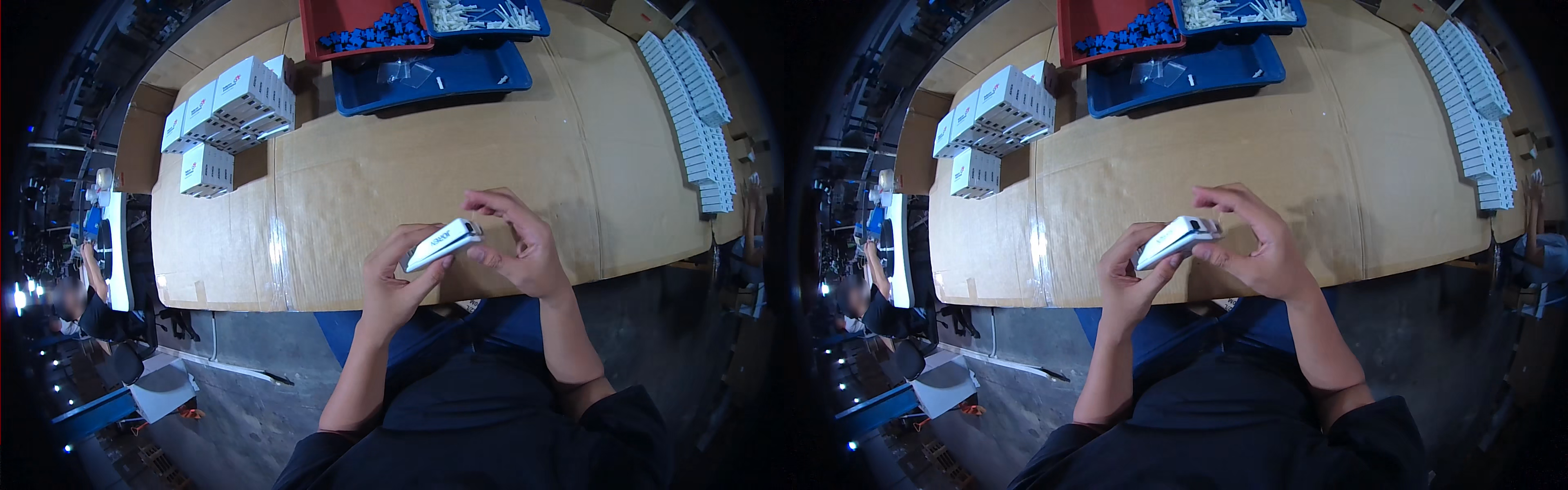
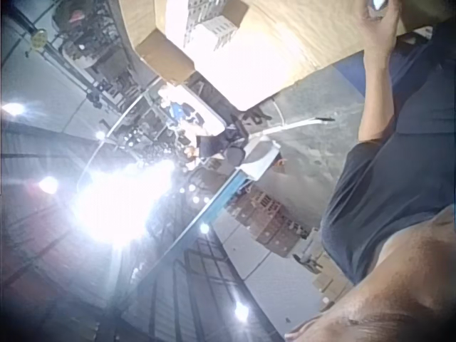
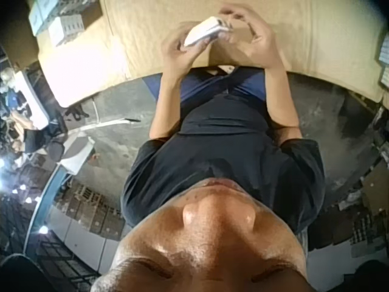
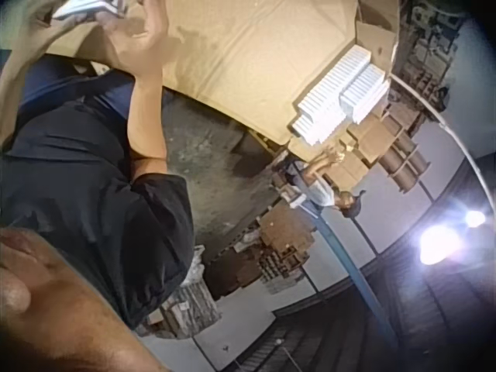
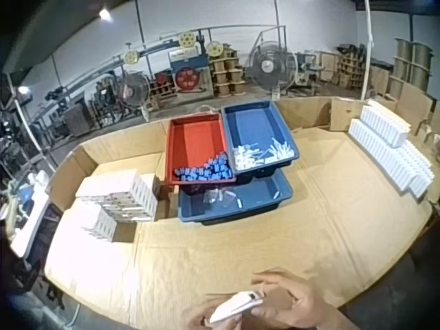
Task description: Packing electronic parts and components into a small cardboard box.
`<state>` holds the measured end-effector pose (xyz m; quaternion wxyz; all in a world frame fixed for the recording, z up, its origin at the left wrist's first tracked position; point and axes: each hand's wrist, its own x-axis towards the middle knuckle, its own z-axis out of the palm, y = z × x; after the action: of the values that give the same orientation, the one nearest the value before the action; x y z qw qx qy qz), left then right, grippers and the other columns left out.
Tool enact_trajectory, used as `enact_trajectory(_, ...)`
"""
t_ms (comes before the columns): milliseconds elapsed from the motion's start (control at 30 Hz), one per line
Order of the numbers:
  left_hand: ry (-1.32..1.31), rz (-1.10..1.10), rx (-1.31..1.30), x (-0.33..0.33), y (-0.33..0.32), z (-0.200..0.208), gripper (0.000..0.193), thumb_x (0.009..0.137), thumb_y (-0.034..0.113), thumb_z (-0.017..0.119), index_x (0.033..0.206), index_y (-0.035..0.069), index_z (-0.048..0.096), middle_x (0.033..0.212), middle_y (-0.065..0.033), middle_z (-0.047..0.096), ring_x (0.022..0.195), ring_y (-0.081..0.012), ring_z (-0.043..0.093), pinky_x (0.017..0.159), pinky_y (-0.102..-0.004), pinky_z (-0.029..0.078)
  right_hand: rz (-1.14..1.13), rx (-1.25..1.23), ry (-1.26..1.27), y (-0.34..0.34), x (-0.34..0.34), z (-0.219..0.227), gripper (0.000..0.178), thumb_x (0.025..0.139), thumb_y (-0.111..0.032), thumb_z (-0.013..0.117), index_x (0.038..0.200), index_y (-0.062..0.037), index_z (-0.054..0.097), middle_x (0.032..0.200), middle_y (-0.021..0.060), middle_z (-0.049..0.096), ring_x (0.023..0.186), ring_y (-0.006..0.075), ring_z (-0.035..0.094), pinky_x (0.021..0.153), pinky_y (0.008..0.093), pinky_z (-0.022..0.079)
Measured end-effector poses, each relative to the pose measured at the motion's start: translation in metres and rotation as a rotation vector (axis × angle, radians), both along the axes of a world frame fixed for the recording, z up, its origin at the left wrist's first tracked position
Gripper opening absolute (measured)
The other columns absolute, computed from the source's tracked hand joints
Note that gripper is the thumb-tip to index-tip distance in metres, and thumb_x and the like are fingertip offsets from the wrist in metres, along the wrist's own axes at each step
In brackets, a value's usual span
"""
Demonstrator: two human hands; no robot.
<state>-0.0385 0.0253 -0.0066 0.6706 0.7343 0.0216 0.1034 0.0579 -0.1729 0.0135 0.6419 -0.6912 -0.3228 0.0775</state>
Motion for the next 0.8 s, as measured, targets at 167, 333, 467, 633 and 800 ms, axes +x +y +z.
enact_trajectory(167,0.025,-0.044,0.051,0.001,-0.003,0.013,0.031,0.086,0.004,0.08,0.116,0.0,0.073,0.116,-0.0143,0.075,0.107,-0.0236,0.072,0.092,-0.0332,0.055,0.109,0.051,0.064,0.001,-0.001,-0.011,0.04,0.084,-0.007,0.084,0.12,0.0011,0.069,0.113,0.0101,0.068,0.105,0.0206,0.065,0.093,0.0332,0.051)
enact_trajectory(333,-0.003,-0.017,0.203,-0.001,-0.005,0.011,0.032,0.088,0.004,0.079,0.119,0.0,0.072,0.115,-0.0144,0.076,0.104,-0.0227,0.074,0.09,-0.0327,0.057,0.095,-0.004,0.024,0.004,-0.001,-0.008,0.036,0.084,-0.009,0.084,0.116,0.001,0.07,0.111,0.0105,0.068,0.104,0.0192,0.065,0.091,0.0344,0.052)
enact_trajectory(467,0.095,0.185,-0.223,-0.008,-0.011,0.001,0.032,0.094,0.007,0.077,0.122,-0.003,0.069,0.116,-0.0102,0.074,0.106,-0.017,0.071,0.089,-0.0295,0.057,0.043,0.035,0.09,0.011,-0.004,-0.008,0.035,0.089,-0.009,0.08,0.12,0.0007,0.068,0.116,0.0107,0.069,0.106,0.018,0.065,0.093,0.0342,0.052)
enact_trajectory(633,0.002,0.108,-0.271,0.0,-0.003,0.01,0.038,0.095,0.002,0.074,0.13,-0.005,0.063,0.127,-0.0133,0.068,0.117,-0.0177,0.066,0.098,-0.0295,0.055,0.054,0.264,0.395,0.002,-0.002,-0.022,0.037,0.094,-0.008,0.076,0.128,0.002,0.065,0.126,0.0114,0.07,0.116,0.0177,0.066,0.096,0.0311,0.054)
enact_trajectory(800,0.042,0.125,-0.364,-0.002,-0.007,0.014,0.046,0.091,-0.001,0.075,0.134,-0.004,0.057,0.129,-0.0165,0.066,0.119,-0.0192,0.065,0.101,-0.0305,0.052,0.036,0.407,0.467,0.011,-0.006,-0.004,0.038,0.091,-0.008,0.08,0.125,0.0019,0.066,0.121,0.0111,0.07,0.11,0.0162,0.067,0.091,0.028,0.055)
